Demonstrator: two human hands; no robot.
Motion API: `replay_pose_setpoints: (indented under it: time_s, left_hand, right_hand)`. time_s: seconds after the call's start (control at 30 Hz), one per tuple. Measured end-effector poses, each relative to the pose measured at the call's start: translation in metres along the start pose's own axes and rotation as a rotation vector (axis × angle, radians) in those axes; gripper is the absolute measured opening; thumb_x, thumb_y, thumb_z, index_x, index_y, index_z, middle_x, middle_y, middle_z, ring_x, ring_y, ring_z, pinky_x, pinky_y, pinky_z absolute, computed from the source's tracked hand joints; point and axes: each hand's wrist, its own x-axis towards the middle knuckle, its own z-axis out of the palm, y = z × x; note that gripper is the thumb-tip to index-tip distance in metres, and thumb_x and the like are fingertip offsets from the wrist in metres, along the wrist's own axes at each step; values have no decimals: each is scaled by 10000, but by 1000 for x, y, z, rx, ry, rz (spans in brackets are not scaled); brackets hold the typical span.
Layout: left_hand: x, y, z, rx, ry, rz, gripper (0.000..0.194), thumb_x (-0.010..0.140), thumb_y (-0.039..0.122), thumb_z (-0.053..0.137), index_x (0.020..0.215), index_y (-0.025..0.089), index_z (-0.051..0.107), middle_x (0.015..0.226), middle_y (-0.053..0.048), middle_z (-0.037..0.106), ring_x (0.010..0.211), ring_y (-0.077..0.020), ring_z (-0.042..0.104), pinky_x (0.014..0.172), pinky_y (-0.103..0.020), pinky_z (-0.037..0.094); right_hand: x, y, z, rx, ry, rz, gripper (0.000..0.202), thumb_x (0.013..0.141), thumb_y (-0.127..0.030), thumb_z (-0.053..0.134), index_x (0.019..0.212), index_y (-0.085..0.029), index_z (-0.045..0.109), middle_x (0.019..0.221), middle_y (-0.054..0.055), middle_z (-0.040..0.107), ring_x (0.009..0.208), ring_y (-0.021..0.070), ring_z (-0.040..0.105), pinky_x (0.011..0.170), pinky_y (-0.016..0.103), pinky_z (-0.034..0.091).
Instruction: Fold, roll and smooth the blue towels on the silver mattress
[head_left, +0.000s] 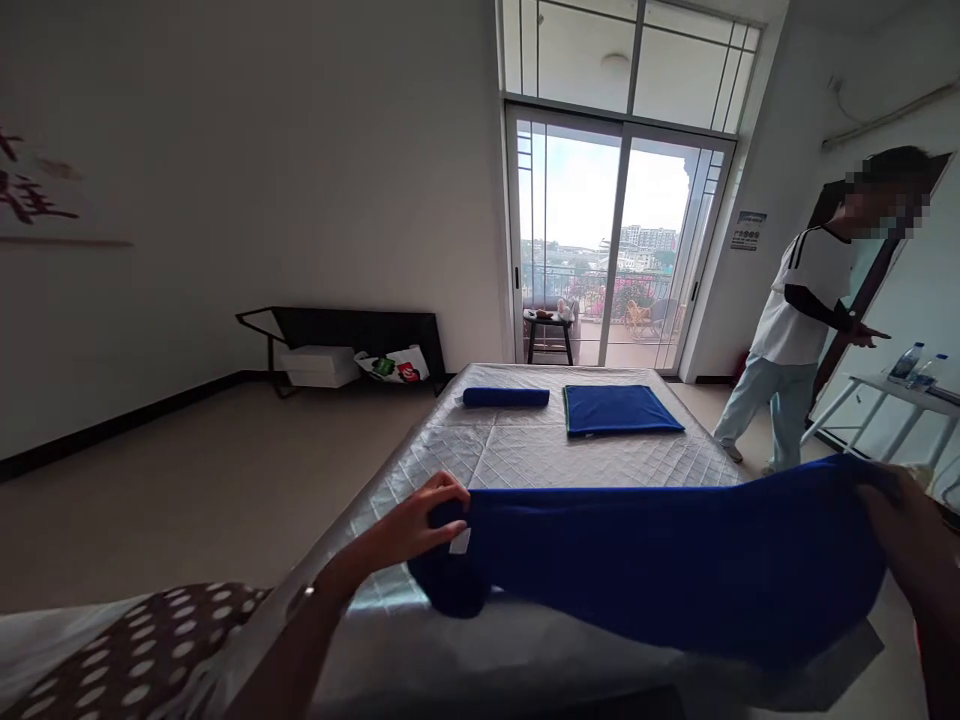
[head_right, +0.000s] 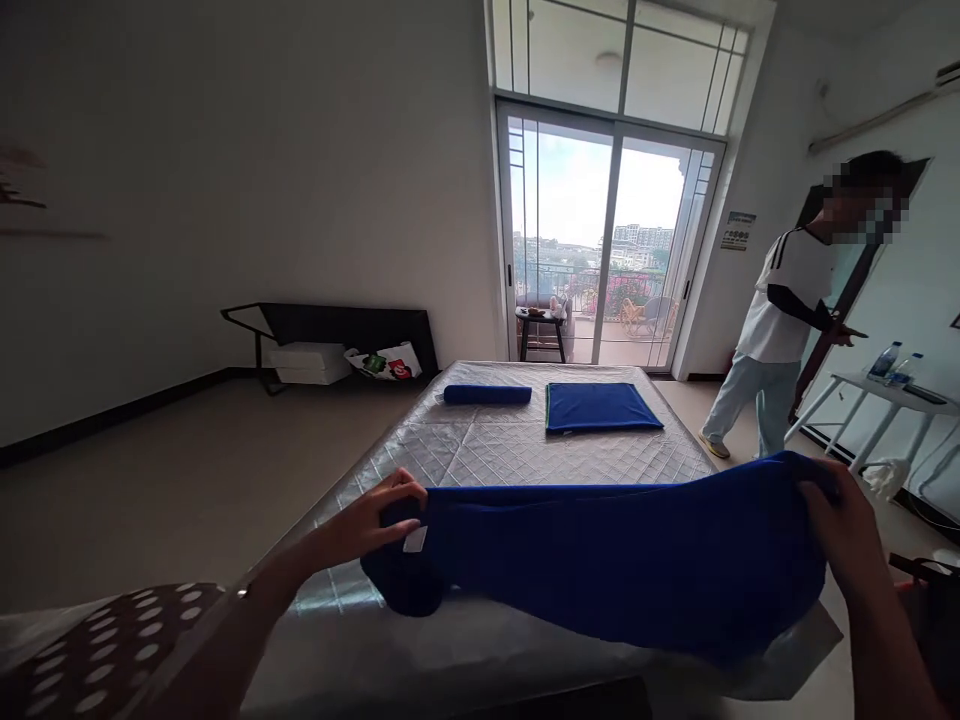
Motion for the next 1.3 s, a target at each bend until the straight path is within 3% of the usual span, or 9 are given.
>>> replay_pose_setpoints:
  time_s: [0.1, 0.23, 0.3, 0.47, 0.7, 0.83, 0.97, 1.1, 1.3]
  left_hand:
    - [-2, -11, 29, 124, -81, -68, 448, 714, 553, 723, 1010, 226, 642, 1109, -36, 557, 869, -185, 613, 814, -316, 532]
    - [-4, -25, 54, 196, -165, -88, 208, 865, 400, 599, 944, 241, 708, 1155, -48, 595, 914, -188, 653, 880, -336, 516]
    - [-5, -32, 60, 225, -178, -55, 215, 904, 369, 563, 901, 260, 749, 1183, -51, 630, 1044, -214, 648, 968, -353, 489]
    - [-15, -47, 71, 389, -53, -27, 276, 945, 322, 508, 907, 280, 778, 1306, -48, 654, 1250, -259, 575, 1091, -419, 438]
    - [-23, -60, 74, 367, 110, -45, 389, 996, 225, 308, 1059, 218, 692, 1064, -79, 738, 1006, -205, 693, 957, -366, 528]
    - [-28, -51, 68, 187, 116, -160, 407, 1012, 308, 279, 1002, 240, 680, 940, -61, 742, 871, -190, 718, 819, -311, 564]
    - [-36, -31, 71, 64, 6, -205, 401, 993, 362, 309, 1116, 287, 683, 1146, -35, 741, 1066, -193, 695, 945, -302, 531]
    - [-38, -15, 77, 167, -44, -246, 368, 911, 508, 483, 1139, 313, 697, 1239, -19, 706, 1173, -239, 645, 1023, -342, 480]
    - [-37, -5, 78, 275, -119, -310, 412, 872, 582, 520, 1089, 285, 706, 1175, -49, 702, 1038, -248, 687, 879, -341, 517]
  right_hand:
    - [-5, -7, 13, 87, -186, 72, 427, 500, -552, 625, 808, -256, 653, 788, 38, 711, 731, 277, 649, 606, 350, 485]
    - [-14, -9, 28, 173, -285, 197, 430, 453, -574, 679, 739, -253, 667, 749, 35, 729, 731, 285, 666, 604, 337, 478]
    - [-16, -7, 30, 172, -287, 218, 417, 458, -590, 661, 707, -256, 656, 697, 26, 716, 710, 284, 667, 605, 340, 477]
    - [-12, 0, 20, -15, -261, 143, 439, 479, -655, 587, 679, -265, 622, 583, 29, 650, 606, 275, 641, 618, 369, 474]
    - [-9, 18, 2, -75, -378, 151, 479, 548, -637, 547, 833, -269, 659, 475, -8, 602, 492, 262, 620, 550, 359, 458]
    - [-8, 23, -3, 57, -379, 171, 348, 509, -549, 578, 714, -270, 605, 573, 17, 672, 562, 270, 677, 571, 356, 521]
    - [-10, 28, -7, 72, -447, 106, 304, 526, -520, 644, 687, -265, 600, 633, 42, 717, 673, 291, 726, 599, 337, 552]
    - [-11, 40, -6, 34, -493, 33, 313, 571, -528, 678, 736, -269, 618, 675, 33, 750, 716, 289, 745, 609, 327, 572]
    - [-11, 52, -6, -37, -425, -70, 331, 675, -579, 637, 808, -279, 681, 694, 25, 758, 650, 264, 743, 557, 301, 583]
